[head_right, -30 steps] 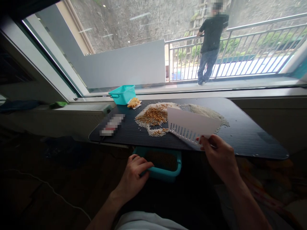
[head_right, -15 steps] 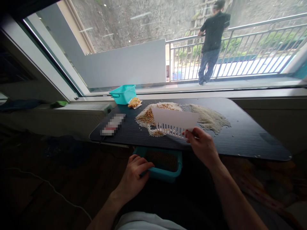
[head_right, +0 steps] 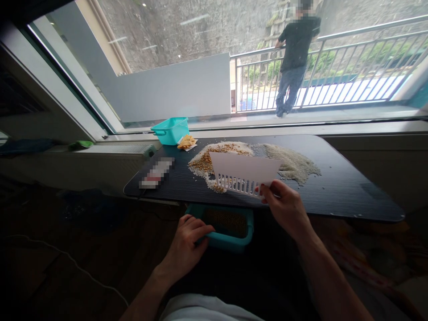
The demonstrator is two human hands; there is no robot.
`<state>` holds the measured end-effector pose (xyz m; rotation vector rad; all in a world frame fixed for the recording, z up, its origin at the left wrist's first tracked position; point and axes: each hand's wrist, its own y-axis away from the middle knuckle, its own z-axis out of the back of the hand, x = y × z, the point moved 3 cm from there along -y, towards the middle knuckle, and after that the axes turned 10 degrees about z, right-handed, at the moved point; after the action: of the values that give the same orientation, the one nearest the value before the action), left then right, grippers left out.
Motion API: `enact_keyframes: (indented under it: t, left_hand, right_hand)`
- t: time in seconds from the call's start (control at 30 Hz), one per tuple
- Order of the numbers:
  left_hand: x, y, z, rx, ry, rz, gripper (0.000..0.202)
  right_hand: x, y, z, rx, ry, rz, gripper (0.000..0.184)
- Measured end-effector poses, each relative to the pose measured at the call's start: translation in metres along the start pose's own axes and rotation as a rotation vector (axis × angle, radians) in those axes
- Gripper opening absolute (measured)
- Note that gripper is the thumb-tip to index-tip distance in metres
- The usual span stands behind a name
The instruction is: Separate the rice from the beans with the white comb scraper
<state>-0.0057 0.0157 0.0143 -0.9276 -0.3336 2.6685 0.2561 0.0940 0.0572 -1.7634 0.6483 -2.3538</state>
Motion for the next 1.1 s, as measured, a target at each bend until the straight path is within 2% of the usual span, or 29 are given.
enact_keyframes:
  t: [0.33, 0.67, 1.1]
  left_hand:
    - [0.000, 0.000, 0.000, 0.002, 0.001, -0.003, 0.028]
    - [0.000, 0.000, 0.000, -0.006, -0.001, -0.021, 0.028]
    - [0.002, 0.001, 0.000, 0.013, 0.007, -0.028, 0.027]
  right_hand:
    - [-0.002, 0.007, 0.017, -0.007, 0.046, -0.042, 0.030]
    - [0.005, 0.010, 0.013, -0.001, 0.025, -0.091, 0.029]
    - [0.010, 0.015, 0.009, 0.036, 0.048, -0.019, 0.037]
